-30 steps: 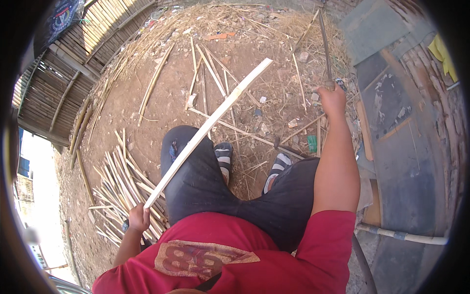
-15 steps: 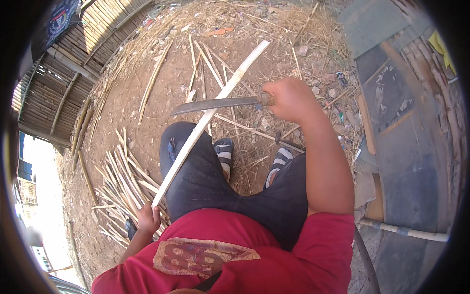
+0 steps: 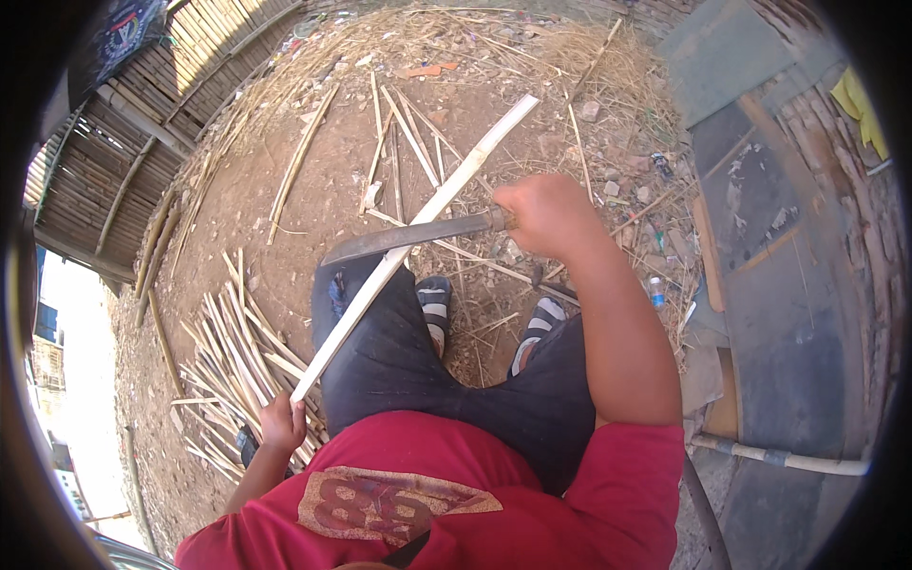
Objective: The person uses a large knife to shave and smooth several thin strips of bamboo while sitting on the ground, handling each strip one at a time and discarding the shavings.
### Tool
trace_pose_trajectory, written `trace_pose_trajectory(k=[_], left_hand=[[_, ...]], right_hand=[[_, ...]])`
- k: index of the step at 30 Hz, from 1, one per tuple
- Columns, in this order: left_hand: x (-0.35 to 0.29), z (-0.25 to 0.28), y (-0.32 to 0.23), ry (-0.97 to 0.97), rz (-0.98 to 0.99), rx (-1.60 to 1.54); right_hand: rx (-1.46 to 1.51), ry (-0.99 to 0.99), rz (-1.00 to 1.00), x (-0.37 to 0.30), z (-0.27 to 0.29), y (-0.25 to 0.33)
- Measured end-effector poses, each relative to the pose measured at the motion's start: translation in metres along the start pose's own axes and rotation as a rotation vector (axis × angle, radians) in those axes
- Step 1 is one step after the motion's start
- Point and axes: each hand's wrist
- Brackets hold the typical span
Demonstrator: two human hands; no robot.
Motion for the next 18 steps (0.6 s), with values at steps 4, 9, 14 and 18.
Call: trace_pose_trajectory(k=[4,9,14,18], left_hand=[[-0.001,-0.003,0.003,0.020,0.020,0.009],[0.001,-0.002,0.002,0.008,-0.004,0.010],[0.001,-0.006,0.005,-0.017,-0.043,0.002],[-0.001,-0.008,0.006,-0.010,-0.031,-0.007]], right_hand=[[0.236,-0.114,-0.364,0.000,-0.013,-0.043],[0.305,-0.298,-0.506,-0.007,-0.028,-0.064],[0.089,-0.018,-0.092,-0.002,-0.006,-0.010],[0.245,-0.021,-0.290,0.002,-0.012,-0.035]])
Point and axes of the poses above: each hand's wrist, its own x-axis towards the middle knuckle, its own z-axis out of the back of the hand, y = z × x, and after that the axes turned 5 degrees about -x, right-handed
